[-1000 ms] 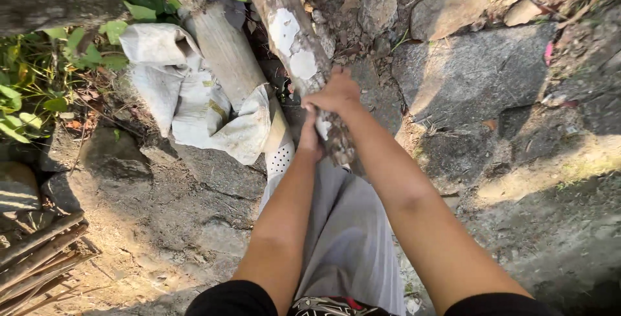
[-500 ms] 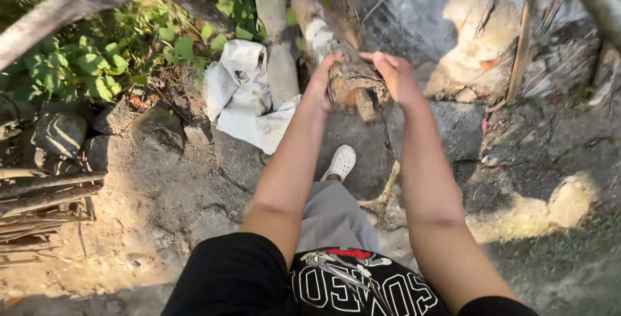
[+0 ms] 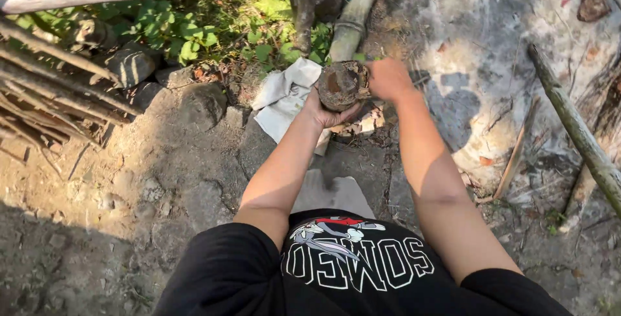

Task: Moving and organizing wooden branches and sticks to construct or reinforce a fence.

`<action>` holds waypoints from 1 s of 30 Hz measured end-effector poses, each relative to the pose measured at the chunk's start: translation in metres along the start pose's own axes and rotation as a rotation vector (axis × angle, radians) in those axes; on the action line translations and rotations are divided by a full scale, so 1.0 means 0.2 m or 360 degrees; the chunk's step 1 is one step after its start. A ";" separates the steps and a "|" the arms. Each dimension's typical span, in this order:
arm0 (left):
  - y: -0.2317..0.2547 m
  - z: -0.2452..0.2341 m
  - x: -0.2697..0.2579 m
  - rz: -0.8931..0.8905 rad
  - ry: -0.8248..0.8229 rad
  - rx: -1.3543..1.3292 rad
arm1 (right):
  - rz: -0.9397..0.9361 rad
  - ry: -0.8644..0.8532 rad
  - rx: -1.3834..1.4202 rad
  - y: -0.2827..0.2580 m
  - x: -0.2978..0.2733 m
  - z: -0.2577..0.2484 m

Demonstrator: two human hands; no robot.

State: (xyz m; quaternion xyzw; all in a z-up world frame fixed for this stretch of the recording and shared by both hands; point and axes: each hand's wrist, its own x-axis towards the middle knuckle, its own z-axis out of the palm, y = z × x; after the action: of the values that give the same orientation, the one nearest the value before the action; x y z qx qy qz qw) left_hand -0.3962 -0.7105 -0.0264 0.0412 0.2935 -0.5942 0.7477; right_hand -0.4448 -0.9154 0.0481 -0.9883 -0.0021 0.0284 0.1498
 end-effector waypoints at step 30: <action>1.91 -0.99 -2.41 0.2570 0.0437 0.0175 | -0.0732 -0.0181 0.0384 -2.97 1.58 0.81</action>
State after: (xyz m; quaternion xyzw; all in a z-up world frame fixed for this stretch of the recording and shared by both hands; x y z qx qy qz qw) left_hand -0.1842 -0.1009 -0.0642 0.3486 0.2328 0.1239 0.8994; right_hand -0.1360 -0.2961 0.0523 -0.9337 -0.2317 0.0491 0.2685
